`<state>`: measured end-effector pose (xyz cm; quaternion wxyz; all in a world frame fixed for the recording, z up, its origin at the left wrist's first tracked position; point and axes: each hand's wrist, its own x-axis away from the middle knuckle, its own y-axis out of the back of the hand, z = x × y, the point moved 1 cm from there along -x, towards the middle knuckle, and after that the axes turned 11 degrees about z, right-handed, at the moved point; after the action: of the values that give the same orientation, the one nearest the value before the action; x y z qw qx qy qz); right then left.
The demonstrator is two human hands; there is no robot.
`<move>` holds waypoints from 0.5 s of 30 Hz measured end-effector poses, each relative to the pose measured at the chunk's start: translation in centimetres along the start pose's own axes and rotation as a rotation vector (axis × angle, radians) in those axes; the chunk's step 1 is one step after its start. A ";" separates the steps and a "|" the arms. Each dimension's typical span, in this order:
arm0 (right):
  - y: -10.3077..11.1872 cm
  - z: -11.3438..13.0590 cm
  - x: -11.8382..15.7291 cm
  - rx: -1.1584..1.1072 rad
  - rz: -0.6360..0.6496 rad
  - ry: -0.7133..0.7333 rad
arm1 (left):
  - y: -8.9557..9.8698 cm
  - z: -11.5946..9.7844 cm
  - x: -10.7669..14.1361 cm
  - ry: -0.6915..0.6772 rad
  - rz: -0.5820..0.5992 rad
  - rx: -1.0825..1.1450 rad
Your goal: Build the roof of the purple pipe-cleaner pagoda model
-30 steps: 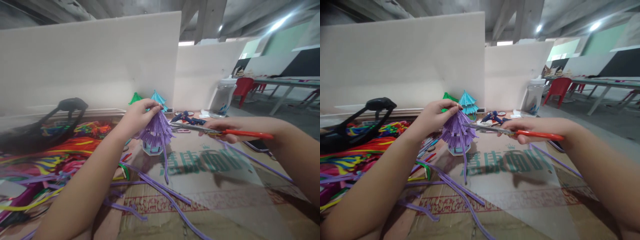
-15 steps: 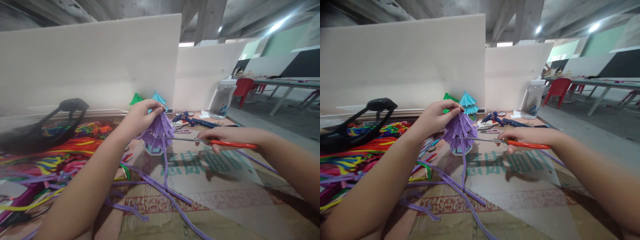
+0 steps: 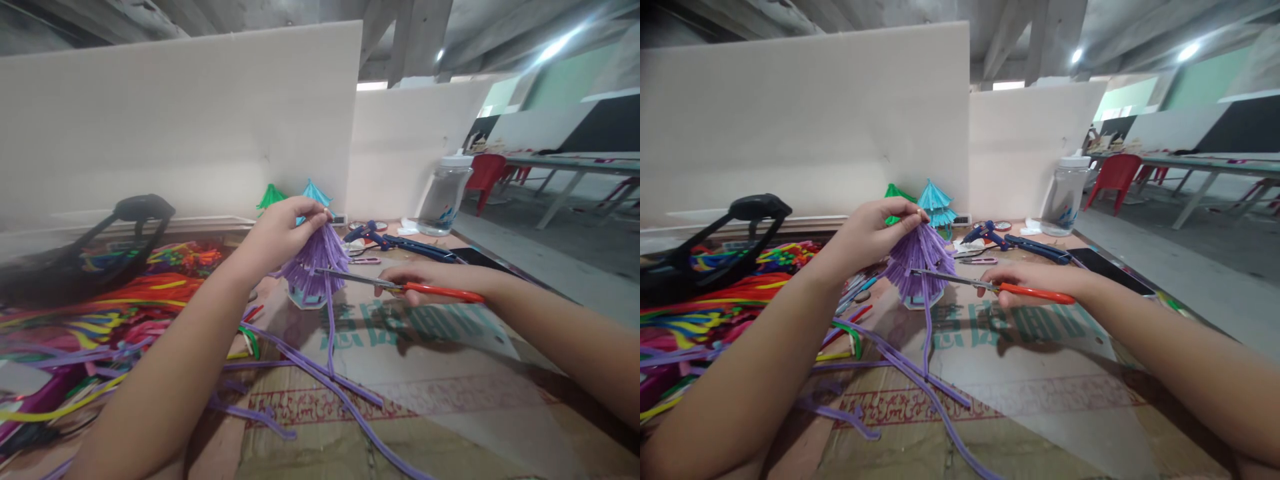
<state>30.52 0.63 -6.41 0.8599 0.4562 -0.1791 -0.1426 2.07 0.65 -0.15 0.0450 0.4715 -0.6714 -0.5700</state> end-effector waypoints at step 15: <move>-0.6 0.3 -0.7 -0.070 0.024 0.040 | 0.0 -0.8 0.2 -0.015 0.028 -0.013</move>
<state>29.77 0.41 -6.88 0.8805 0.4263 -0.1620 -0.1293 2.49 -0.08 0.04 0.0511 0.4576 -0.6747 -0.5769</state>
